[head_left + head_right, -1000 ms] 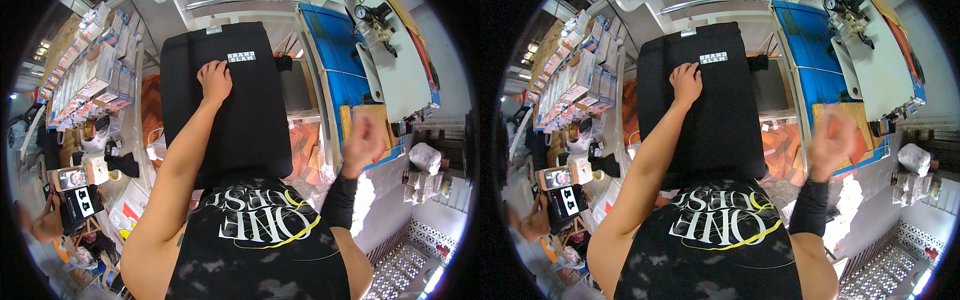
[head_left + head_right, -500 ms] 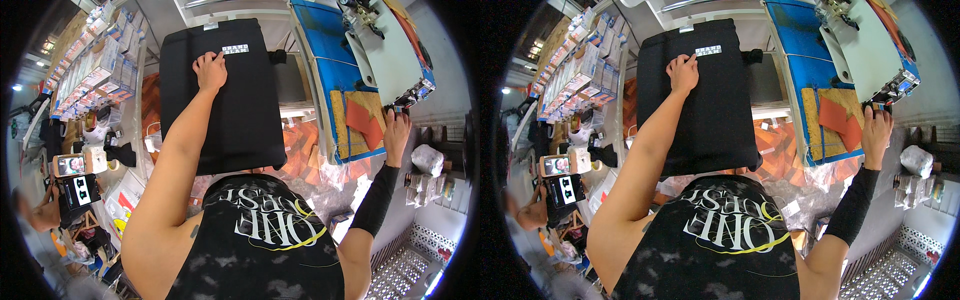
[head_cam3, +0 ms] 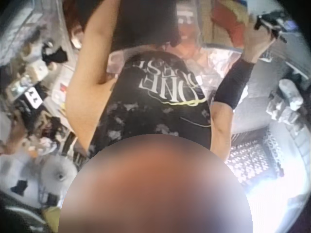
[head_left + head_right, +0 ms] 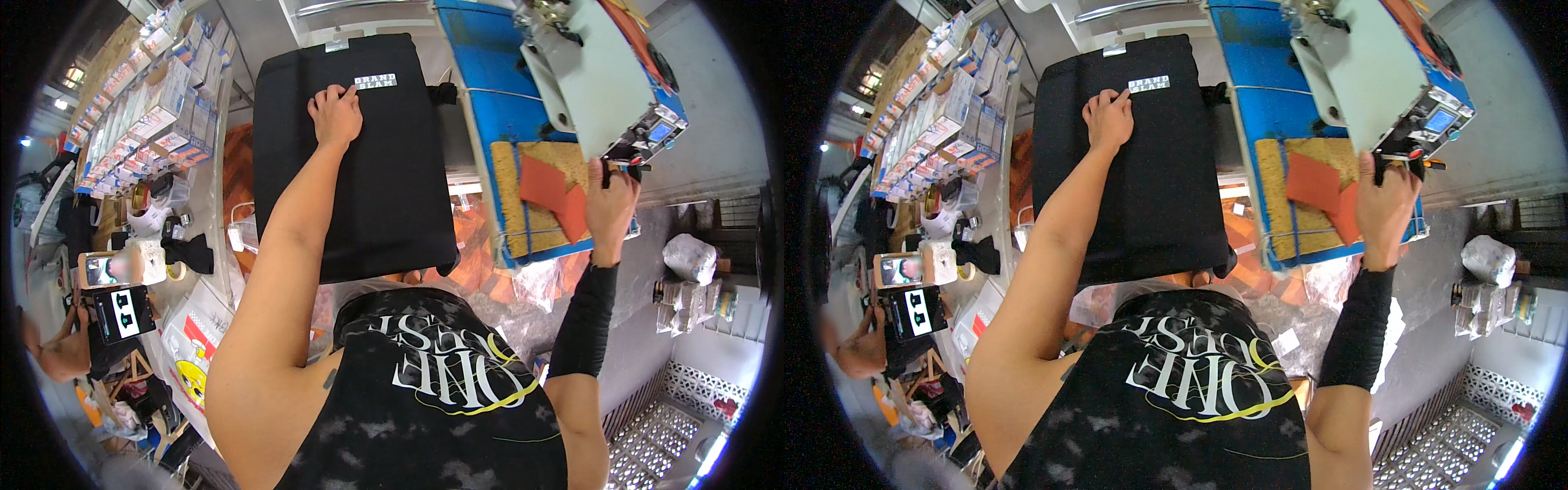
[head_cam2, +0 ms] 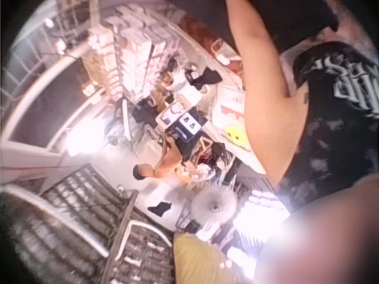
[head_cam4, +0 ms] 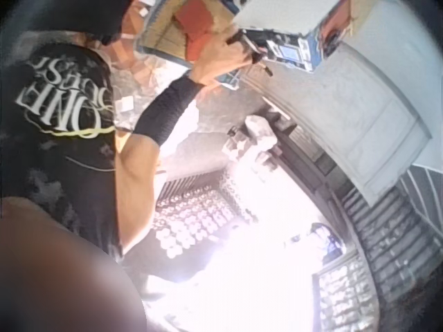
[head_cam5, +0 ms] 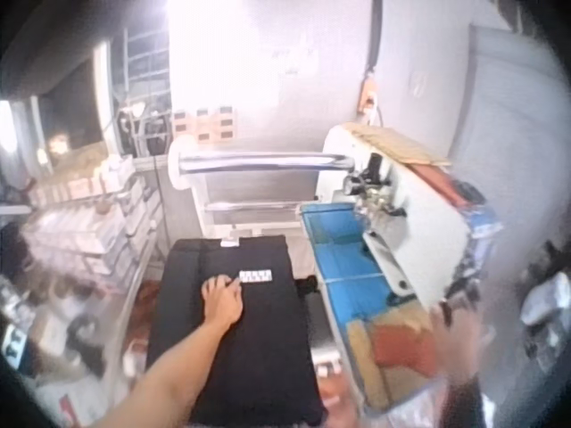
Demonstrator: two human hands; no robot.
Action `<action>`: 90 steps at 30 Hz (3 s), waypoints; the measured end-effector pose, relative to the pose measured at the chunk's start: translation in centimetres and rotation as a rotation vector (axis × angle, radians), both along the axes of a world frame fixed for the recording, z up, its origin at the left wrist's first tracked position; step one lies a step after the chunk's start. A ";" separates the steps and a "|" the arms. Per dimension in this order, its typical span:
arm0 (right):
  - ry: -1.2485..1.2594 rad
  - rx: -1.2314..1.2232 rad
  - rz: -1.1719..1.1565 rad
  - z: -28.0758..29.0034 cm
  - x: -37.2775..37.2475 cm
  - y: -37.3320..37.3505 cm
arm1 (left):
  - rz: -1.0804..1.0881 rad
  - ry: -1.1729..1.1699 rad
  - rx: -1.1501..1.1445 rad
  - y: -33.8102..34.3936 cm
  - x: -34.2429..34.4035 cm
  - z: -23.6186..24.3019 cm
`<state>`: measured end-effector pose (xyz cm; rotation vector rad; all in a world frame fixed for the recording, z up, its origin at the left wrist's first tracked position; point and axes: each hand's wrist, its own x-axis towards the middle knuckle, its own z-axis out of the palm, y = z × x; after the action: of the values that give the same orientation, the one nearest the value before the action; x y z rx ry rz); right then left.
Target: The person places black t-shirts on a heat press, aligns printed transfer sheets, and uses the machine to apply the designs. They handle multiple shirts and transfers, trimming excess material and stacking finished shirts.
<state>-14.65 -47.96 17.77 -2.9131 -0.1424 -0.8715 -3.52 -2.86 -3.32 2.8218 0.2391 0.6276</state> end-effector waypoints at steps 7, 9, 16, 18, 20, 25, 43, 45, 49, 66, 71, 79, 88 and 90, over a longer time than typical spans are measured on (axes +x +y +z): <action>-0.093 0.071 0.151 -1.5 -3.5 9.2 | 0.059 -0.309 -0.435 3.6 -0.3 1.3; -0.215 0.135 0.194 -0.9 -4.1 11.0 | 0.114 -0.419 -0.544 6.7 -2.6 1.8; -0.190 0.247 0.442 0.9 -4.1 18.1 | 0.323 -0.381 -0.758 19.4 -23.2 -2.8; -0.208 0.198 0.428 0.6 -4.5 20.3 | 0.520 -0.224 -0.605 20.9 -29.6 -5.8; -0.216 0.189 0.434 0.3 -5.0 22.2 | 0.539 -0.122 -0.661 21.2 -35.5 -8.9; -0.210 0.179 0.462 0.5 -6.6 25.0 | 0.334 0.863 -1.057 17.9 -49.2 -15.0; -0.191 0.144 1.049 -1.9 -6.2 21.7 | 1.025 0.461 -0.970 -24.3 -68.5 -20.4; -0.143 0.254 1.075 -2.2 -5.2 21.4 | 1.117 0.376 -0.874 -26.5 -71.6 -18.2; -0.023 0.343 1.049 -1.9 -4.8 21.1 | 1.750 -0.168 -0.756 -31.5 -79.3 -13.9; 0.839 -0.658 3.044 -16.4 -76.8 15.9 | 2.867 0.154 -0.419 -59.8 -104.0 -13.6; 0.607 -0.978 3.583 -26.3 -88.1 4.7 | 2.826 -0.406 -0.244 -60.8 -98.4 -13.5; -0.109 -1.017 3.958 -29.9 -94.6 -4.3 | 2.756 -0.329 -0.344 -68.1 -97.6 -12.7; 0.473 -1.333 3.727 -30.3 -95.4 -5.1 | 2.787 -0.213 -0.392 -67.6 -97.4 -12.6; 1.023 -1.373 3.437 -31.7 -96.1 -4.5 | 2.799 -0.180 -0.412 -67.6 -97.5 -12.8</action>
<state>-110.78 -52.44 -13.89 -0.8300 2.5990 -1.1737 -101.00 -70.49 -16.16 0.1201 3.1693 0.6443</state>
